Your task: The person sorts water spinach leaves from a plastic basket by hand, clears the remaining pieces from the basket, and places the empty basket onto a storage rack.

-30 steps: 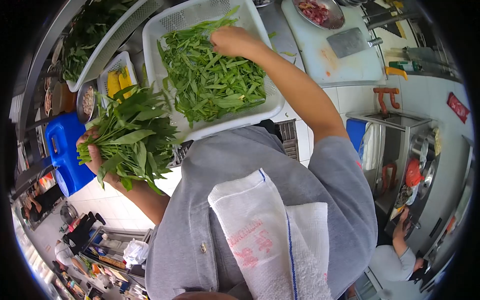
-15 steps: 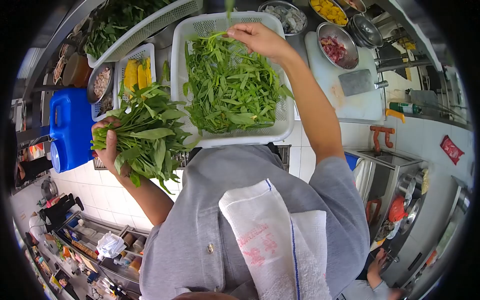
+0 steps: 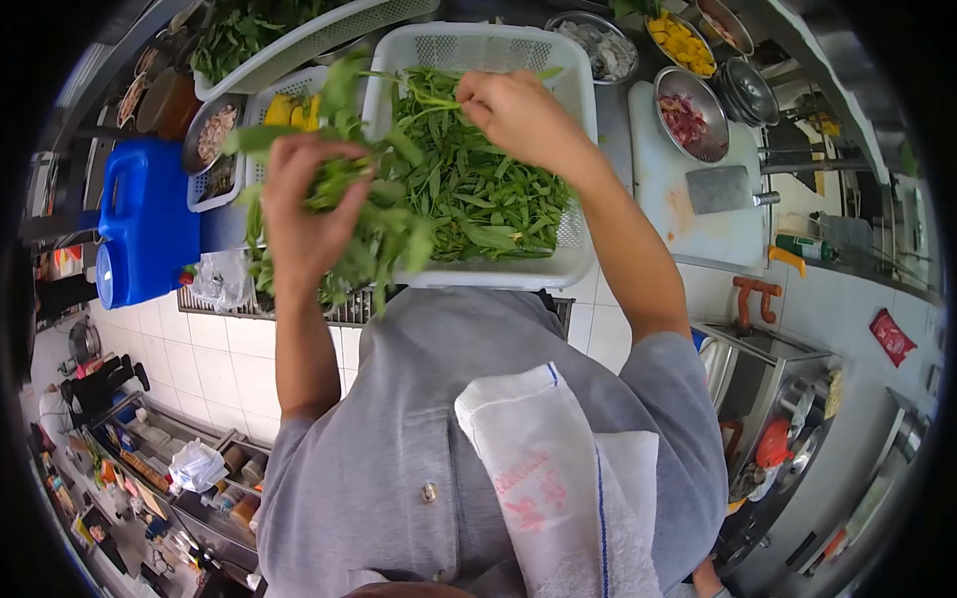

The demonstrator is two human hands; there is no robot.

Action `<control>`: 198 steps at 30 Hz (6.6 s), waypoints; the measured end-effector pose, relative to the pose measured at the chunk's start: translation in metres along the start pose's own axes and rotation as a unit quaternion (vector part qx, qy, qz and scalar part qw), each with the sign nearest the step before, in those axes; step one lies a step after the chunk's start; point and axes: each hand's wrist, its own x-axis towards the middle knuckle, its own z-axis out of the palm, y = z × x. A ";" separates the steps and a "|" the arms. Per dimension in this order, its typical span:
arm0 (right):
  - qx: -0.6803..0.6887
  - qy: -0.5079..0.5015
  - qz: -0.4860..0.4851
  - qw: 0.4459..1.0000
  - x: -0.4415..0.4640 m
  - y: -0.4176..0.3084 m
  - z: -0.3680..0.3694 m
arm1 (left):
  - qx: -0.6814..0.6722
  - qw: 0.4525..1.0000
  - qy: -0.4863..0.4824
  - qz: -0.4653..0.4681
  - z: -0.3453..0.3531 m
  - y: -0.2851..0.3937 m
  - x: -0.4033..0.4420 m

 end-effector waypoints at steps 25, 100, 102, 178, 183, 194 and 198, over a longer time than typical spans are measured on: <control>0.200 -0.030 0.104 0.974 -0.017 -0.061 -0.032 | -0.116 0.970 0.084 -0.195 -0.022 -0.009 -0.024; 0.072 0.117 0.266 0.954 0.181 -0.030 -0.024 | -0.117 0.965 0.177 -0.152 0.002 -0.127 0.055; -0.094 0.246 0.028 0.964 0.237 0.028 -0.044 | 0.162 0.970 0.139 -0.115 0.010 -0.146 0.068; -0.097 -0.528 -0.355 0.766 -0.238 -0.265 0.339 | 0.004 0.536 0.664 -0.521 -0.145 0.171 -0.450; -0.067 -0.494 -0.426 0.755 -0.248 -0.263 0.407 | 0.021 0.477 0.693 -0.540 -0.142 0.160 -0.479; 0.190 -0.328 -0.293 0.878 -0.064 -0.262 0.510 | 0.059 0.451 0.696 -0.556 -0.161 0.018 -0.497; 0.129 -0.312 -0.190 0.922 0.030 -0.248 0.484 | 0.063 0.457 0.680 -0.570 -0.181 -0.031 -0.496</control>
